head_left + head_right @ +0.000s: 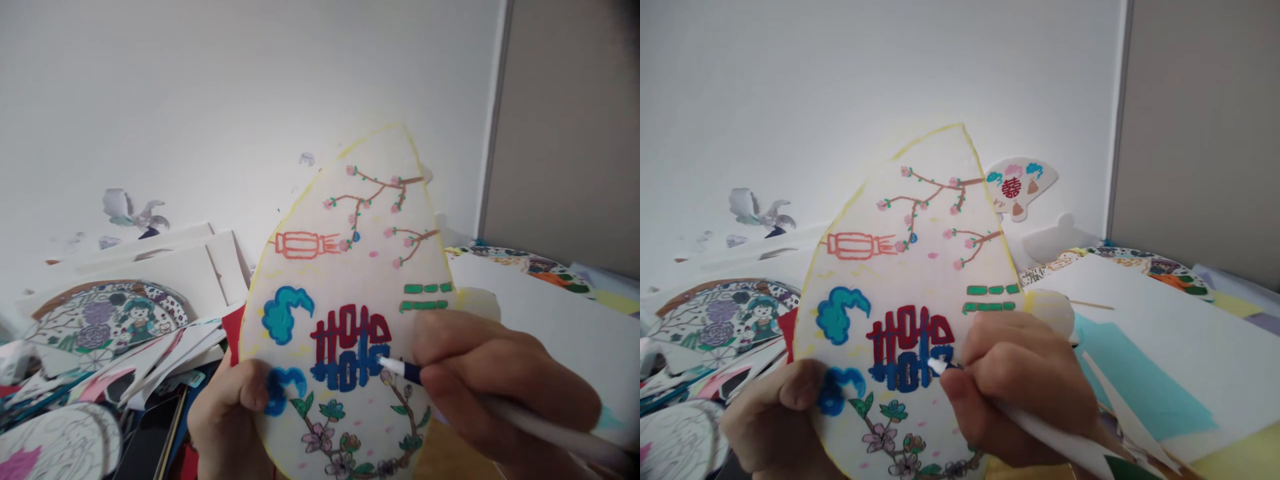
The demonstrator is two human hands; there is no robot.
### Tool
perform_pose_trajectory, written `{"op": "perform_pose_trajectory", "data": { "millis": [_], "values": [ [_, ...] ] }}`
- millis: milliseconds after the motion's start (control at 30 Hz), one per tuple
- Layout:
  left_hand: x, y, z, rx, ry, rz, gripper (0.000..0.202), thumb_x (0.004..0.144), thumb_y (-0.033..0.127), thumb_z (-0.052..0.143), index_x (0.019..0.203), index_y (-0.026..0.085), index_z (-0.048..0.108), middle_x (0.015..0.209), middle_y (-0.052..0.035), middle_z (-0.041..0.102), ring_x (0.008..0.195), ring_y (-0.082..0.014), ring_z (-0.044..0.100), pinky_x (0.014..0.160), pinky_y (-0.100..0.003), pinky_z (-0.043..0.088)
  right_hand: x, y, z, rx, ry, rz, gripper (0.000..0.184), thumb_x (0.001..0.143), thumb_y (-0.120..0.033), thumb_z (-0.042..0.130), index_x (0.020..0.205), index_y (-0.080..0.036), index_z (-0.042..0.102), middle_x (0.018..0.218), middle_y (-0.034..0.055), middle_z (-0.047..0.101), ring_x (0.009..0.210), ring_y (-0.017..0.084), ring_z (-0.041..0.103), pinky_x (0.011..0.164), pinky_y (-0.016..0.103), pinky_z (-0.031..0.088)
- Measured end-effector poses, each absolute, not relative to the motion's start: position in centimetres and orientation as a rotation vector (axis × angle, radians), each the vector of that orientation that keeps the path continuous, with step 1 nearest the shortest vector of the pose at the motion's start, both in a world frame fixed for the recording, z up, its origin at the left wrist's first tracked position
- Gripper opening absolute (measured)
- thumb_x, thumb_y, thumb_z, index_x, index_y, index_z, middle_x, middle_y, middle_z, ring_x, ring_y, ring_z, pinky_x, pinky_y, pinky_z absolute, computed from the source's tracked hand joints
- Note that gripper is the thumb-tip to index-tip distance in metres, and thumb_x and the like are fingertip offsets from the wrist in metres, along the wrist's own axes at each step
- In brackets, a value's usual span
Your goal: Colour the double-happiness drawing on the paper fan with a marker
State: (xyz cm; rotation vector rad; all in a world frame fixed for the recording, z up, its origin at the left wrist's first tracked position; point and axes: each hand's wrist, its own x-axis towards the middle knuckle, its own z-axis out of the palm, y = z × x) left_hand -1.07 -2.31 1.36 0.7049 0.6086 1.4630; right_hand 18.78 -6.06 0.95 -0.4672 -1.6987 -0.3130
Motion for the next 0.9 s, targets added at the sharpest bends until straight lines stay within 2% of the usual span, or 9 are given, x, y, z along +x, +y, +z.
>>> {"op": "perform_pose_trajectory", "data": {
  "millis": [67, 133, 267, 400, 500, 600, 667, 800, 900],
  "values": [
    [-1.0, -2.4, 1.4, 0.701, 0.597, 1.428, 0.023, 0.040, 0.003, 0.054, 0.045, 0.017, 0.037, 0.041, 0.0062, 0.040, 0.041, -0.0091, 0.045, 0.043, -0.020, 0.049, 18.7, -5.9, 0.8, -0.418, -1.571, -0.277, 0.019, 0.079, -0.004, 0.052, 0.072, -0.021, 0.045, 0.051, -0.0037, 0.043, 0.044, 0.009, 0.039, 0.040, 0.027, 0.030],
    [-1.1, -2.5, 1.4, 0.711, 0.615, 1.357, 0.020, 0.041, 0.006, 0.056, 0.053, 0.019, 0.046, 0.044, 0.0055, 0.043, 0.047, -0.0137, 0.052, 0.049, -0.024, 0.053, 18.8, -5.8, 0.7, -0.417, -1.506, -0.218, 0.020, 0.074, -0.003, 0.058, 0.073, -0.020, 0.047, 0.053, -0.0051, 0.042, 0.045, 0.008, 0.040, 0.041, 0.024, 0.033],
    [-1.1, -2.5, 1.6, 0.690, 0.643, 1.299, 0.029, 0.040, 0.006, 0.056, 0.064, 0.022, 0.055, 0.048, 0.0038, 0.048, 0.060, -0.0208, 0.060, 0.056, -0.030, 0.056, 19.5, -5.9, 0.6, -0.442, -1.660, -0.310, 0.022, 0.069, -0.003, 0.062, 0.071, -0.020, 0.047, 0.062, -0.0050, 0.049, 0.052, 0.007, 0.043, 0.047, 0.022, 0.037],
    [-0.8, -2.8, 1.7, 0.658, 0.635, 1.244, 0.028, 0.041, 0.006, 0.055, 0.064, 0.022, 0.055, 0.050, 0.0031, 0.050, 0.060, -0.0211, 0.061, 0.058, -0.032, 0.057, 19.9, -5.9, 0.4, -0.525, -1.714, -0.508, 0.023, 0.073, -0.006, 0.060, 0.065, -0.019, 0.044, 0.062, -0.0043, 0.052, 0.052, 0.007, 0.041, 0.050, 0.023, 0.037],
    [-0.5, -3.1, 1.8, 0.687, 0.613, 1.305, 0.023, 0.041, 0.005, 0.057, 0.057, 0.019, 0.050, 0.048, 0.0052, 0.050, 0.051, -0.0159, 0.055, 0.058, -0.030, 0.057, 19.8, -5.7, 0.4, -0.522, -1.683, -0.585, 0.025, 0.073, -0.006, 0.060, 0.067, -0.020, 0.041, 0.063, -0.0033, 0.055, 0.052, 0.008, 0.044, 0.047, 0.023, 0.035],
    [-0.5, -3.2, 1.9, 0.743, 0.544, 1.307, 0.020, 0.044, 0.004, 0.056, 0.053, 0.018, 0.045, 0.042, 0.0073, 0.047, 0.041, -0.0116, 0.048, 0.051, -0.026, 0.054, 19.8, -5.6, 0.5, -0.528, -1.742, -0.582, 0.025, 0.073, -0.004, 0.058, 0.066, -0.021, 0.041, 0.058, -0.0038, 0.053, 0.050, 0.008, 0.045, 0.047, 0.024, 0.035],
    [-0.6, -3.2, 2.1, 0.805, 0.502, 1.260, 0.020, 0.045, 0.002, 0.052, 0.053, 0.018, 0.044, 0.040, 0.0066, 0.046, 0.044, -0.0143, 0.052, 0.051, -0.028, 0.055, 19.8, -5.6, 0.5, -0.532, -1.751, -0.564, 0.025, 0.074, -0.004, 0.057, 0.065, -0.021, 0.041, 0.057, -0.0042, 0.053, 0.050, 0.009, 0.046, 0.048, 0.024, 0.037],
    [-0.3, -3.5, 2.5, 0.778, 0.593, 1.261, 0.019, 0.043, 0.004, 0.052, 0.053, 0.019, 0.045, 0.044, 0.0036, 0.051, 0.063, -0.0238, 0.062, 0.061, -0.039, 0.059, 19.8, -5.5, 0.5, -0.510, -1.697, -0.552, 0.025, 0.074, -0.005, 0.057, 0.066, -0.021, 0.040, 0.057, -0.0046, 0.053, 0.051, 0.009, 0.048, 0.047, 0.023, 0.037],
    [0.3, -4.0, 3.0, 0.659, 0.669, 1.228, 0.023, 0.043, 0.007, 0.052, 0.061, 0.022, 0.050, 0.045, 0.0039, 0.049, 0.064, -0.0234, 0.063, 0.065, -0.039, 0.059, 19.8, -5.5, 0.5, -0.516, -1.759, -0.564, 0.025, 0.074, -0.004, 0.057, 0.065, -0.021, 0.040, 0.058, -0.0039, 0.054, 0.051, 0.009, 0.048, 0.048, 0.024, 0.037]
  ]
}}
